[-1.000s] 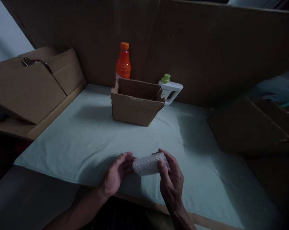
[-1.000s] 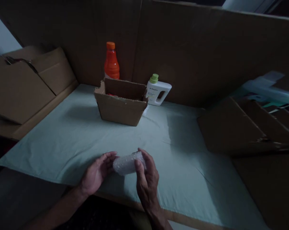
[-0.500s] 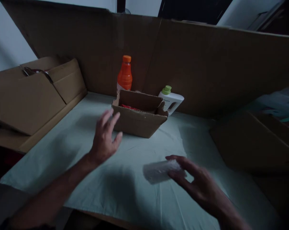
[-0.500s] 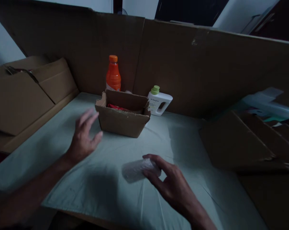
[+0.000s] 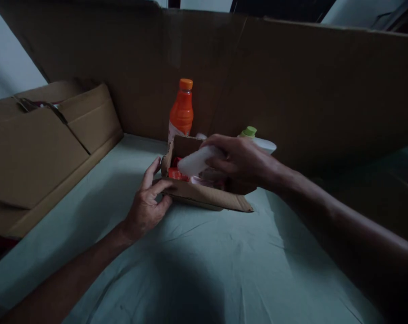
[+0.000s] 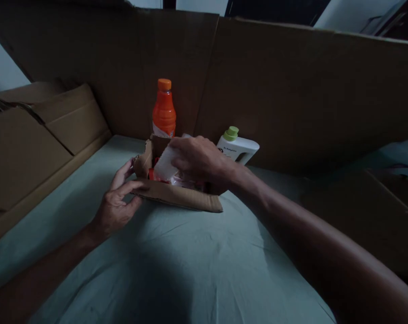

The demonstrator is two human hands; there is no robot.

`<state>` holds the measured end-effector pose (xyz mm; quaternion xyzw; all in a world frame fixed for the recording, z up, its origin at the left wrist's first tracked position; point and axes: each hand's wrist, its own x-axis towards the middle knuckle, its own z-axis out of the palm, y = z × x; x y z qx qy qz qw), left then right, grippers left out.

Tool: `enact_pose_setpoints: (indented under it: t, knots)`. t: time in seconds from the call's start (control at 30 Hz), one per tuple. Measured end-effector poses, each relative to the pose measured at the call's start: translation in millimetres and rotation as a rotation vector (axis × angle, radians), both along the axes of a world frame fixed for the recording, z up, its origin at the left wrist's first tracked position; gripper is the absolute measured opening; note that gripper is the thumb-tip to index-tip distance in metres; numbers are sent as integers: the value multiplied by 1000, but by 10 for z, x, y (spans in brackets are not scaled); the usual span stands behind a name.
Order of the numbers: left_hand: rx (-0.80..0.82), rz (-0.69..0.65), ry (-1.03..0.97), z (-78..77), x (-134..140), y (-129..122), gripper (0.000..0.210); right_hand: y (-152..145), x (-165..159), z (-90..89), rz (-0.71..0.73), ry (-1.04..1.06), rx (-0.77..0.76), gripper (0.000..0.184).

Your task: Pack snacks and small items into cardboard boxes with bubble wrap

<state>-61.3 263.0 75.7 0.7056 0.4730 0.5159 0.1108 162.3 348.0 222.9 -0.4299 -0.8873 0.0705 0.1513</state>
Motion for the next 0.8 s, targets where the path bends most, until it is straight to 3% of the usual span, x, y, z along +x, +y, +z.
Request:
enact_pose_setpoints:
  t: [0.13, 0.27, 0.37, 0.53, 0.6, 0.67, 0.73, 0.8]
  knots:
    - [-29, -27, 19, 5, -19, 2, 25, 276, -316, -207, 34, -94, -71, 16]
    - [-39, -25, 11, -9, -23, -23, 24, 309, -496, -478, 67, -161, -198, 16]
    - [-47, -25, -7, -9, -22, -18, 22, 294, -656, -638, 87, -314, -172, 22]
    - [-56, -37, -24, 8, -8, -2, 21, 378, -815, -648, 207, -358, -239, 19]
    - [-32, -17, -25, 9, 0, -11, 21, 372, -732, -533, 240, -293, -272, 18]
    - [15, 13, -61, -12, -4, -18, 32, 264, -491, -374, 183, -174, -214, 19]
    - [21, 19, -142, -68, -33, -8, 58, 40, -83, -250, 21, 26, -90, 22]
    - [-49, 9, -228, -158, -81, 22, 76, -257, 419, -258, -205, 276, 58, 23]
